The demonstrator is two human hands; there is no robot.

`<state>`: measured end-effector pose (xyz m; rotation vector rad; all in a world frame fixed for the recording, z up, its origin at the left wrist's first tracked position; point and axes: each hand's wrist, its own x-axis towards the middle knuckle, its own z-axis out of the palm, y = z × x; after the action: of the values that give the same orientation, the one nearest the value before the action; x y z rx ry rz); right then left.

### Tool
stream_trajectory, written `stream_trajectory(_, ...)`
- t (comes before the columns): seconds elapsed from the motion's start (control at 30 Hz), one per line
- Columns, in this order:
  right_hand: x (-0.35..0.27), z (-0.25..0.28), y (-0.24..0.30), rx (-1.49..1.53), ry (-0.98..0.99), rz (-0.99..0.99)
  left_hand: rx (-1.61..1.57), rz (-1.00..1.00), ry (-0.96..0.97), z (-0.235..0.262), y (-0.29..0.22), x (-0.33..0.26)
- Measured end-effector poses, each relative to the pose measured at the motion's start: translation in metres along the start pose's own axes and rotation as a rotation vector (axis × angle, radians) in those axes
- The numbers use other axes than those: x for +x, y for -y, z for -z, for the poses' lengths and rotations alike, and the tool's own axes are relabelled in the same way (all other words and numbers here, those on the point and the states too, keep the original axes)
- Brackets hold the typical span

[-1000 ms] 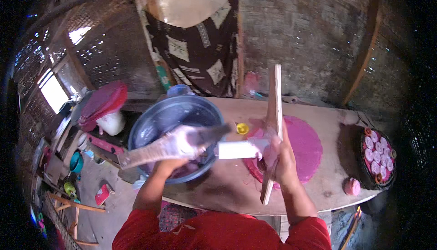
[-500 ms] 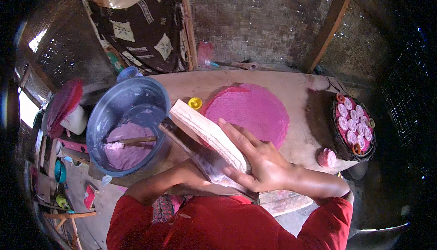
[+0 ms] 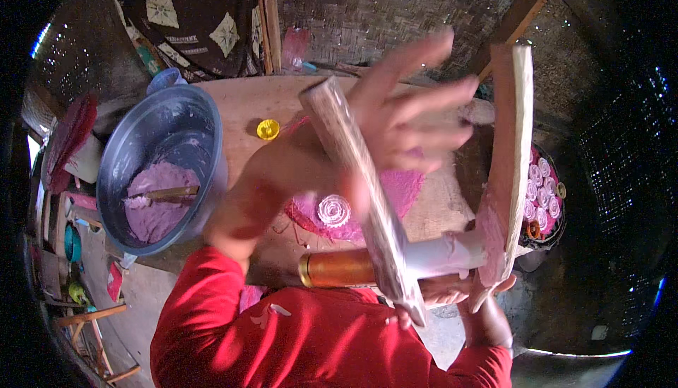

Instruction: The person mixes a pink dough in a metal bowl, then uses a wooden extruder to press the dough into spiral shapes on a pink mat. The spirals are arranged in rows on the mat as they are formed.

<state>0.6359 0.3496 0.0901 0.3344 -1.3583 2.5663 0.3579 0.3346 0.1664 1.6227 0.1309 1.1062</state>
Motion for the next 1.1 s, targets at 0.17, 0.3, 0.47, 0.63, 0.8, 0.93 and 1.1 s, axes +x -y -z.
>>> stream_trajectory(0.17,-0.018,0.012,-0.020,0.116,0.029,-0.014,-0.391,-0.180,-0.112,-0.013,0.017,0.056)
stream_trajectory(0.3,-0.039,0.018,-0.019,0.130,-0.077,-0.042,-0.579,-0.324,-0.053,0.007,0.070,0.093)
stream_trajectory(0.47,-0.063,0.046,-0.020,0.180,-0.541,-0.236,-0.840,-0.152,-0.225,0.079,0.175,0.070)
stream_trajectory(0.63,-0.053,0.096,-0.011,0.173,-0.730,-0.520,-1.372,-0.100,-0.484,0.123,0.277,0.008)
stream_trajectory(0.8,-0.028,0.111,-0.003,0.081,-0.754,-0.607,-1.403,-0.290,-0.598,0.136,0.309,-0.021)
stream_trajectory(0.93,-0.018,0.099,0.009,-0.062,-0.760,-0.629,-1.329,-0.370,-0.564,0.135,0.292,-0.023)
stream_trajectory(1.1,-0.010,0.086,0.029,-0.239,-0.911,-0.704,-1.392,-0.421,-0.509,0.124,0.265,-0.010)
